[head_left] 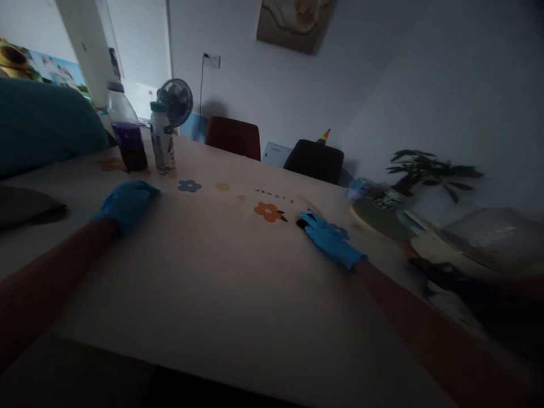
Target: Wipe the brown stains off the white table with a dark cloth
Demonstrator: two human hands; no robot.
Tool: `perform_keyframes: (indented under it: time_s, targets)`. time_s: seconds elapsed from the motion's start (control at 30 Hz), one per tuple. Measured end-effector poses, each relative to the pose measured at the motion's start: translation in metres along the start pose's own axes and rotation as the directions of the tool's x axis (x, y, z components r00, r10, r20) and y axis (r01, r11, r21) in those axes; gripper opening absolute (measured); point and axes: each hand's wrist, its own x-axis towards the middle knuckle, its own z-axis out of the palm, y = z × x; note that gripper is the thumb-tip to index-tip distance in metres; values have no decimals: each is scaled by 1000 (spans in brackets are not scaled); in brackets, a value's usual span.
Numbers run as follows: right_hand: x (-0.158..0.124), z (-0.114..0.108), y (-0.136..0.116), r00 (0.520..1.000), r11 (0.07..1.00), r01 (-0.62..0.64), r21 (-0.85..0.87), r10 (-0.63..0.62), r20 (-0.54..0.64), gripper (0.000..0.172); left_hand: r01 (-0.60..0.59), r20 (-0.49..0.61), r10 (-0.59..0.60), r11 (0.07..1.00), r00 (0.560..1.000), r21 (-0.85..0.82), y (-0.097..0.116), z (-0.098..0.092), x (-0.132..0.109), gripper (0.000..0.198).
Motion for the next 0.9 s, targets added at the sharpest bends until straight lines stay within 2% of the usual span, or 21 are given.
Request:
perform_keyframes:
  time_s: [0.1, 0.23, 0.33, 0.43, 0.53, 0.67, 0.77, 0.9]
  targets:
    - [-35, 10, -6, 998, 997, 64, 48, -63, -25, 77, 52, 22, -52, 999, 998, -11, 3, -2, -1, 55]
    - [-74, 22, -26, 986, 984, 167, 63, -167, 1, 74, 37, 25, -37, 999, 999, 3, 10, -5, -5, 57]
    - [-94, 27, -56, 967, 966, 254, 52, -255, 16, 71, 30, 56, -31, 999, 998, 14, 13, -7, -7, 58]
    - [-96, 29, -95, 932, 934, 353, 58, -357, 67, 70, 29, 65, -29, 1000, 997, 6, 14, -7, -7, 57]
    - [-79, 30, -131, 899, 905, 415, 89, -423, 109, 70, 31, 57, -31, 1000, 998, 0, 14, -6, -7, 58]
    - [-31, 32, -156, 910, 916, 386, 111, -398, 115, 72, 12, 64, -14, 999, 998, 34, 16, -7, -8, 57]
    - [10, 34, -160, 940, 944, 313, 104, -323, 105, 74, 22, 56, -23, 999, 998, 31, 18, -8, -10, 57]
    - [63, 33, -148, 978, 978, 187, 91, -194, 71, 81, 18, 42, -17, 1000, 999, -7, 16, -8, -12, 52]
